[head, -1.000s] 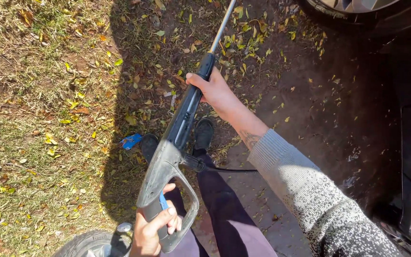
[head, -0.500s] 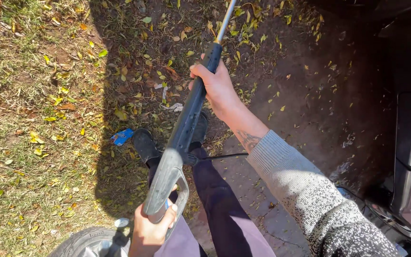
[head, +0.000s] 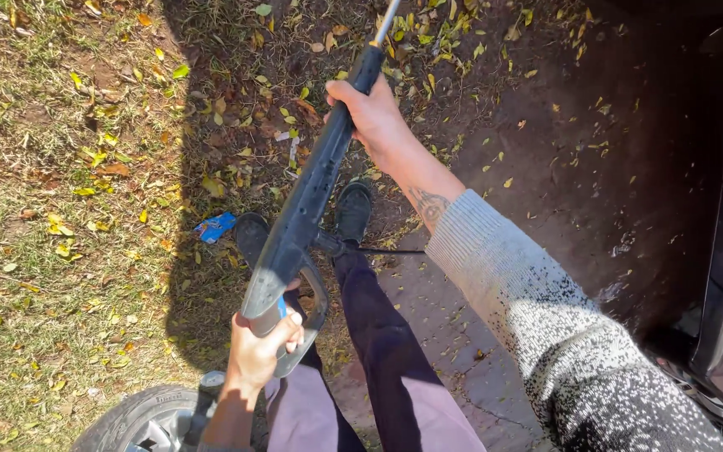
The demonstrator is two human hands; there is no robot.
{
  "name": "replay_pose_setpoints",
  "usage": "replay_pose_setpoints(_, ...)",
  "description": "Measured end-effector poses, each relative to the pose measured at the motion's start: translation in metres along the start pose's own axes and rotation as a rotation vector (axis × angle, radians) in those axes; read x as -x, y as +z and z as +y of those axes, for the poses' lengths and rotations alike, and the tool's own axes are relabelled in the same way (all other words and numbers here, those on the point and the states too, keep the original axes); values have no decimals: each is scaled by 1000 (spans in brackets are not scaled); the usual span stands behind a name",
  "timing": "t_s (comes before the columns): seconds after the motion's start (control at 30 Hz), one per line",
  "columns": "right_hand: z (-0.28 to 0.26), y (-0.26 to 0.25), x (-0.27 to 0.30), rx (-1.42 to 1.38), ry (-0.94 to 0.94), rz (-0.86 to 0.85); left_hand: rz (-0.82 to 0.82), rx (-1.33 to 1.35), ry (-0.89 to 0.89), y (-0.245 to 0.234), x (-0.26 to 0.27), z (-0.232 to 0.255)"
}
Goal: The person uses a pressure washer to clean the side of a car and the surrounding ground. They spray water along the car's body, wheels, and the pavement, moving the nozzle to cover different areas.
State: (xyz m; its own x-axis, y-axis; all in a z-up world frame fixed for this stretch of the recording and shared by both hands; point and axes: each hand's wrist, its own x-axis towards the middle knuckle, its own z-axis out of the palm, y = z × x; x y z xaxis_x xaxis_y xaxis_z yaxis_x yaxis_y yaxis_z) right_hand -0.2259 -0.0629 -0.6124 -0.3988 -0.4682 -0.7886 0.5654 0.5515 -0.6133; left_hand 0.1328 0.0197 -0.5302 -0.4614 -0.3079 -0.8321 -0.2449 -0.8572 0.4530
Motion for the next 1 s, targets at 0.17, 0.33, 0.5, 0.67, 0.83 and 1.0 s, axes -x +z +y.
replay_pose_setpoints(0.17, 11, 2, -36, 74, -32, -11, -1, 142, 53, 10, -35, 18)
replay_pose_setpoints(0.33, 46, -17, -61, 99, -7, -18, -46, 245, 24, -6, -64, -1)
replay_pose_setpoints(0.5, 85, -40, -90, 97, 87, -3, -63, 185, -70, -20, -87, -5)
replay_pose_setpoints(0.67, 63, -17, -93, 219, -4, -6, -68, 179, -7, -28, -99, -9)
replay_pose_setpoints(0.83, 26, 11, -75, 124, -167, -67, -35, 136, 81, -33, -97, -5)
replay_pose_setpoints(1.0, 6, 26, -55, 145, -293, -29, -76, 90, 217, -46, -94, -24)
